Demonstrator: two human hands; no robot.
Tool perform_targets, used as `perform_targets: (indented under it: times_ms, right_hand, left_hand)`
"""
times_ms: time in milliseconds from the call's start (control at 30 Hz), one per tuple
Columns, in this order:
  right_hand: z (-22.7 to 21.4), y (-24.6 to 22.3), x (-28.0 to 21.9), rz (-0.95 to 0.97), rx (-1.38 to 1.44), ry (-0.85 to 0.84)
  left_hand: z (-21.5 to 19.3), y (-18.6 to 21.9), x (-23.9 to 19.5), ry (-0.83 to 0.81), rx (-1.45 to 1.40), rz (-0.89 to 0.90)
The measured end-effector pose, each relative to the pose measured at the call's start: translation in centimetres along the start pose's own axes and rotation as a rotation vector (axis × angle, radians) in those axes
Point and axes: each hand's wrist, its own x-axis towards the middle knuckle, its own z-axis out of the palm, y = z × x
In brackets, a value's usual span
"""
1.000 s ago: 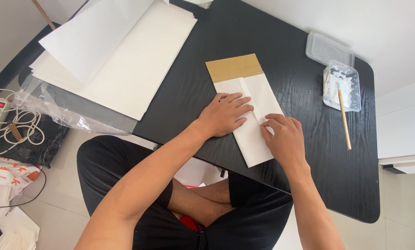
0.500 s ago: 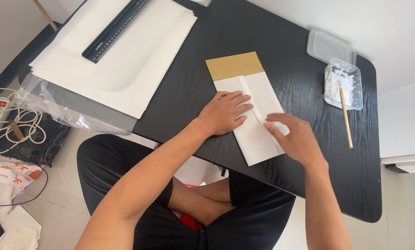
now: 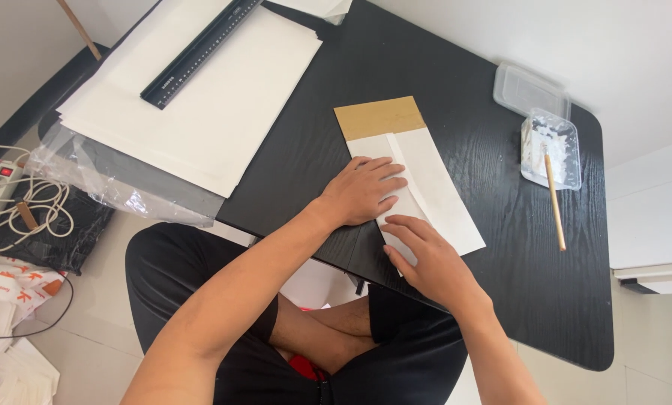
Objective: The person aligns a sheet of white paper on a stack using a ruler, then places a cardboard template on top. They fold the paper over the template's edges and press it down to create creases.
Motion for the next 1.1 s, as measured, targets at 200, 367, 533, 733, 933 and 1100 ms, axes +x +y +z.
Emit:
perform_targets:
  times_ms: [200, 367, 533, 733, 933, 1100]
  right_hand:
    - [-0.5, 0.1, 0.8, 0.116, -0.115, -0.109]
    - [-0.3, 3.7, 0.4, 0.131, -0.46, 0.101]
    - [-1.7, 7.4, -0.3, 0.278, -0.549, 0.145]
    - [-0.6, 13.8, -1.1, 0.391, -0.46, 0.126]
    - [-0.6, 11.0, -0.4, 0.318, -0.426, 0.096]
    - [-1.1, 9.7, 1.1, 0.07, -0.228, 0.081]
  left_hand:
    - [-0.6, -0.5, -0.3, 0.189, -0.05, -0.136]
    - [-0.8, -1.6, -0.2, 0.35, -0.245, -0.36]
    - [-0.7, -2.2, -0.2, 0.352, -0.256, -0.425]
    - [-3.5, -2.6, 0.6, 0.252, -0.409, -0.431]
    - [-5.8, -4.2, 2.4, 0.331, -0.478, -0.383]
    - [-12.9, 5.6, -0.9, 0.584, -0.484, -0.166]
